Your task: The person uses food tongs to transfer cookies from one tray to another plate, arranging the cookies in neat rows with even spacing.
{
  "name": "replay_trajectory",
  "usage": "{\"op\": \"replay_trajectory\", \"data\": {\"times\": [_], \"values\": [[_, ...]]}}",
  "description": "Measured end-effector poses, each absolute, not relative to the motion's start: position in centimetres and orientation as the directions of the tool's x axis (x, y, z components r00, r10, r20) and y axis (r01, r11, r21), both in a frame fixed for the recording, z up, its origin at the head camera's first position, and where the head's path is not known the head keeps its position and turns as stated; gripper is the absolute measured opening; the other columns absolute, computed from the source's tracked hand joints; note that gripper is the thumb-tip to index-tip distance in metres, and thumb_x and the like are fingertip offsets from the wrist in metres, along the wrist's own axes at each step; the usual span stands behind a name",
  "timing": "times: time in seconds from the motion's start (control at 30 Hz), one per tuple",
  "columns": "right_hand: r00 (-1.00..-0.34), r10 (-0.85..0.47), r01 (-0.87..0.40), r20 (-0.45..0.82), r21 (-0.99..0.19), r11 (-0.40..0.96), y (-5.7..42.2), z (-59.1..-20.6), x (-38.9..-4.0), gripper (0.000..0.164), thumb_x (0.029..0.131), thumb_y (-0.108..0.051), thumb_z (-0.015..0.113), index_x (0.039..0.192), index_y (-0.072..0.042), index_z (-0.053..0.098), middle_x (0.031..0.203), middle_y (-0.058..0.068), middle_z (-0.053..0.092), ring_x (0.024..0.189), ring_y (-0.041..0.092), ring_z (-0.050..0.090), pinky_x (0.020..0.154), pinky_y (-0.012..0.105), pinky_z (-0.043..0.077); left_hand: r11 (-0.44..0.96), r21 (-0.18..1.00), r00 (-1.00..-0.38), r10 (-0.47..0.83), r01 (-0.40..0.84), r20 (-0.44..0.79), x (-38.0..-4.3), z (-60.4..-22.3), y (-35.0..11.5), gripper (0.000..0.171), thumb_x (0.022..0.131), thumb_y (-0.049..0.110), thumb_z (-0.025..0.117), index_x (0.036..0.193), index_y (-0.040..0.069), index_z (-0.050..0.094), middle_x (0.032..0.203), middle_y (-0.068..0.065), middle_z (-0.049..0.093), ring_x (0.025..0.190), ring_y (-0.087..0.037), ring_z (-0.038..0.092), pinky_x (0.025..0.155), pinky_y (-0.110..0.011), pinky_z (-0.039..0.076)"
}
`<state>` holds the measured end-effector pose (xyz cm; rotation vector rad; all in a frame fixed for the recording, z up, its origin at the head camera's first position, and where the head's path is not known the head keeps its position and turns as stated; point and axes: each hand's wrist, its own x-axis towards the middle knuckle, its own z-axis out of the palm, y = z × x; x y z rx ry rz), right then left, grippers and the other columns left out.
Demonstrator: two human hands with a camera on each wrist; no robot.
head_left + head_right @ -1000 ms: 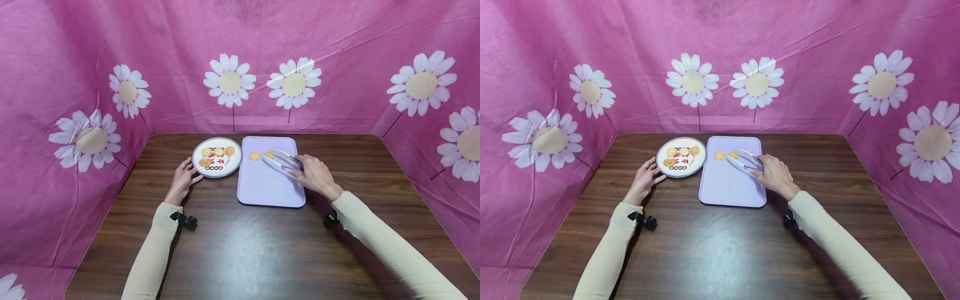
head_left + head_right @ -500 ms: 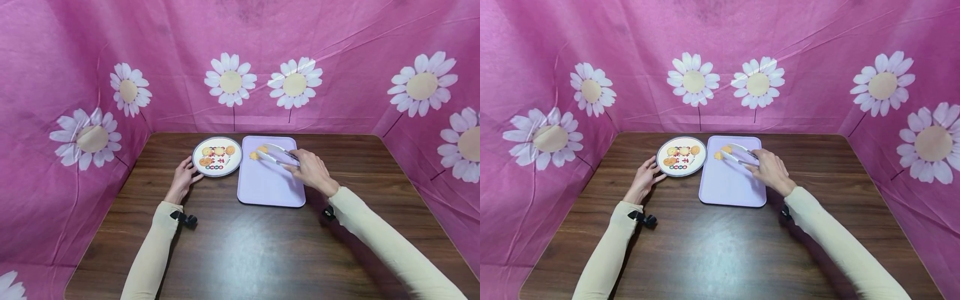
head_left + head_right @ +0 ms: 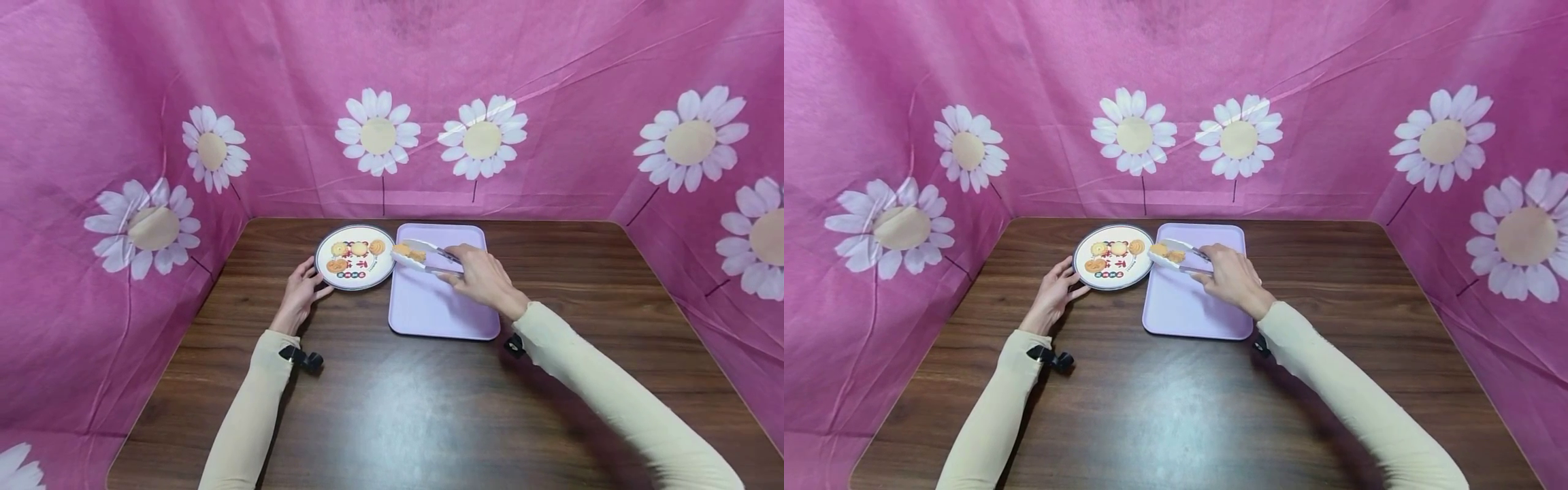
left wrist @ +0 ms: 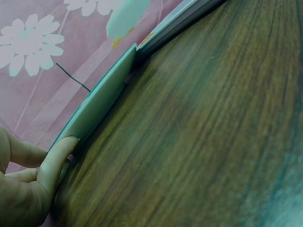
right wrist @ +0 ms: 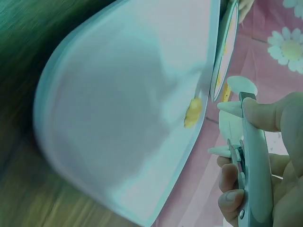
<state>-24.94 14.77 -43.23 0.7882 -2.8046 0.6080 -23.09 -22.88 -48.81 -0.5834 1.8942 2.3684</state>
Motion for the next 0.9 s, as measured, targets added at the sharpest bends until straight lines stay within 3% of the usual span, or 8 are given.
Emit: {"op": "replay_trajectory", "data": {"times": [0.1, 0.4, 0.67, 0.9], "values": [[-0.837, -0.478, -0.545, 0.266, -0.337, 0.768, 13.9, -43.4, -25.0, 0.050, 0.091, -0.035, 0.080, 0.129, -0.005, 0.068, 0.117, 0.015, 0.075, 0.102, 0.033, 0.071, 0.085, 0.054, 0.064, -0.247, 0.932, -0.930, -0.189, -0.267, -0.316, -23.1, -48.8, -22.9, 0.065, 0.107, -0.006, 0.039, 0.167, 0.010, 0.019, 0.171, -0.021, 0.024, 0.146, -0.032, 0.043, 0.082, -0.020, 0.066], [-0.826, -0.506, -0.563, 0.247, -0.339, 0.754, 11.9, -43.8, -25.0, 0.050, 0.091, -0.035, 0.080, 0.130, -0.006, 0.069, 0.120, 0.014, 0.075, 0.105, 0.033, 0.071, 0.086, 0.056, 0.063, -0.240, 0.931, -0.927, -0.190, -0.276, -0.324, -23.0, -48.8, -22.9, 0.065, 0.107, -0.005, 0.039, 0.167, 0.011, 0.019, 0.172, -0.021, 0.023, 0.148, -0.033, 0.043, 0.083, -0.021, 0.067], [-0.819, -0.534, -0.573, 0.210, -0.322, 0.753, 10.1, -44.0, -25.3, 0.050, 0.092, -0.036, 0.080, 0.131, -0.007, 0.068, 0.108, 0.014, 0.074, 0.087, 0.027, 0.064, 0.075, 0.052, 0.062, -0.231, 0.933, -0.928, -0.192, -0.274, -0.320, -23.0, -48.9, -23.0, 0.065, 0.107, -0.005, 0.040, 0.167, 0.011, 0.020, 0.172, -0.021, 0.023, 0.147, -0.033, 0.043, 0.085, -0.022, 0.067], [-0.816, -0.547, -0.577, 0.185, -0.310, 0.756, 8.9, -43.9, -25.9, 0.050, 0.091, -0.036, 0.079, 0.132, -0.009, 0.068, 0.101, 0.013, 0.073, 0.081, 0.024, 0.060, 0.068, 0.048, 0.061, -0.235, 0.931, -0.927, -0.190, -0.278, -0.324, -23.1, -49.0, -23.0, 0.066, 0.108, -0.004, 0.040, 0.168, 0.013, 0.019, 0.172, -0.020, 0.021, 0.149, -0.033, 0.043, 0.101, -0.031, 0.063]]}}
